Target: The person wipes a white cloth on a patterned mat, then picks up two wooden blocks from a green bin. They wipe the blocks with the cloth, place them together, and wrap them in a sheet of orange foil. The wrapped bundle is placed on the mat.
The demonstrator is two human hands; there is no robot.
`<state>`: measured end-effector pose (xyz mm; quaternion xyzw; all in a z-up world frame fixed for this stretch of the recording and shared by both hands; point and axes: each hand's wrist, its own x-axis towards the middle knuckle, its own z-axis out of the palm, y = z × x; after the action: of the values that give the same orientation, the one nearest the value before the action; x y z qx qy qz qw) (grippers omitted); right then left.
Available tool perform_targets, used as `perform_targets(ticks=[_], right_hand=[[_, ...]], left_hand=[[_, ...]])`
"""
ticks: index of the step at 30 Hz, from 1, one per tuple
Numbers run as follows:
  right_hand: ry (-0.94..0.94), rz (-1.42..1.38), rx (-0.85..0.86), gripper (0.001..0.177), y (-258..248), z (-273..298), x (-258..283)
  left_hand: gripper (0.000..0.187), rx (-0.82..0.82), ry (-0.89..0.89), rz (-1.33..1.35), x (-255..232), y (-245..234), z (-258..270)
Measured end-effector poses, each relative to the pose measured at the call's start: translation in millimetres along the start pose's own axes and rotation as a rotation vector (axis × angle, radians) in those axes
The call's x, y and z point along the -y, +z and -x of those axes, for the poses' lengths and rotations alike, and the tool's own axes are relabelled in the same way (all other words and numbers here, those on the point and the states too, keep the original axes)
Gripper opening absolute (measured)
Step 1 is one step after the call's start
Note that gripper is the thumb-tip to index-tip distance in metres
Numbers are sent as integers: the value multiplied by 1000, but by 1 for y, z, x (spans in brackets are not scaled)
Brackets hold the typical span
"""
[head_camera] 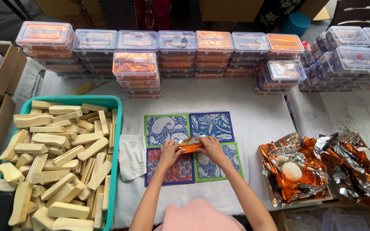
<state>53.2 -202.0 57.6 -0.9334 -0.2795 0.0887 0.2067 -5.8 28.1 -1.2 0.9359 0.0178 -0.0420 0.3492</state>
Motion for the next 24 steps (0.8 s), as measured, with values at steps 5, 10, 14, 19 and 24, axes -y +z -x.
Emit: perform_targets(ticks=[5, 10, 14, 19, 24], right_hand=[[-48, 67, -74, 40, 17, -3, -13], [-83, 105, -143, 36, 20, -4, -14], [-49, 96, -131, 36, 21, -1, -11], [-44, 115, -222, 40, 37, 3, -7], [88, -199, -423, 68, 35, 5, 1]], left_hand=[[56, -318, 134, -68, -16, -9, -6], [47, -324, 291, -110, 6, 23, -7], [40, -282, 330, -280, -15, 11, 5], [57, -237, 307, -400, -41, -12, -1], [55, -152, 291, -448, -26, -2, -12]])
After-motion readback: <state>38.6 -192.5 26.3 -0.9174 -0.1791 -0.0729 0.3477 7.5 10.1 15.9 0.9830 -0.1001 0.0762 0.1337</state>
